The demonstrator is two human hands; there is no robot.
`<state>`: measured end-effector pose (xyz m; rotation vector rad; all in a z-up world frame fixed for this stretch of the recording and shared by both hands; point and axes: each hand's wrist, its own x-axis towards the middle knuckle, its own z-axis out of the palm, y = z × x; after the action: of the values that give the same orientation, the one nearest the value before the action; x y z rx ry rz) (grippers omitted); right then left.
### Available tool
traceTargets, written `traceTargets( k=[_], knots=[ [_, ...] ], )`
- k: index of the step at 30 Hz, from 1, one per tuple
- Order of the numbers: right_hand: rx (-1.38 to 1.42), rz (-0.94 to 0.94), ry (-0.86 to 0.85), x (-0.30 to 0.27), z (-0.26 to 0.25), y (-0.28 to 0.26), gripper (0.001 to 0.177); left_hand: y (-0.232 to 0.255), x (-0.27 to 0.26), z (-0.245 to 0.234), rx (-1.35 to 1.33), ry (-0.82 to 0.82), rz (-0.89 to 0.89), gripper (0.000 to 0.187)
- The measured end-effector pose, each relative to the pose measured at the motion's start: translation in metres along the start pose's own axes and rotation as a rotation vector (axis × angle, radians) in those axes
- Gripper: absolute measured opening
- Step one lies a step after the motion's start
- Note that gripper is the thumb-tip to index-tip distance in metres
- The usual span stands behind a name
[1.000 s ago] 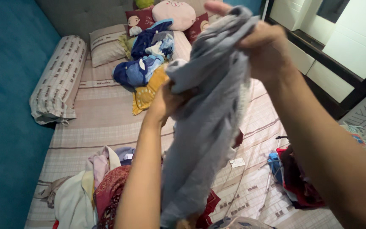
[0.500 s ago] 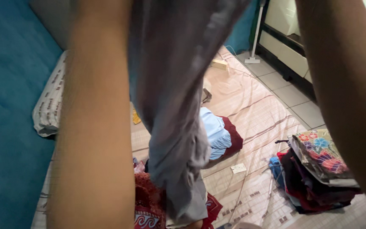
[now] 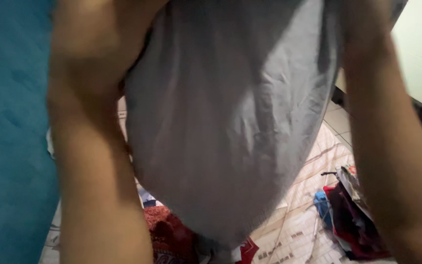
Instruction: The person folds various garments including a gray shirt, a red patterned cloth, a beige cloth, a pink patterned cloth, a white cloth, a blue shirt, a red shirt, a peach shirt, a white shirt with a graphic, and a blue shirt. The folded items are stacked on the bed.
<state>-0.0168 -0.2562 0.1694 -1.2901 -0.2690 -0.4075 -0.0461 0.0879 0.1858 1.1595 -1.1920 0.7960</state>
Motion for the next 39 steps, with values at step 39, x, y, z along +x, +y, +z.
traceTargets(
  k=[39],
  knots=[
    [-1.194, 0.852, -0.150, -0.040, -0.058, 0.199, 0.073, -0.128, -0.290, 0.052, -0.582, 0.064, -1.565, 0.045]
  ],
)
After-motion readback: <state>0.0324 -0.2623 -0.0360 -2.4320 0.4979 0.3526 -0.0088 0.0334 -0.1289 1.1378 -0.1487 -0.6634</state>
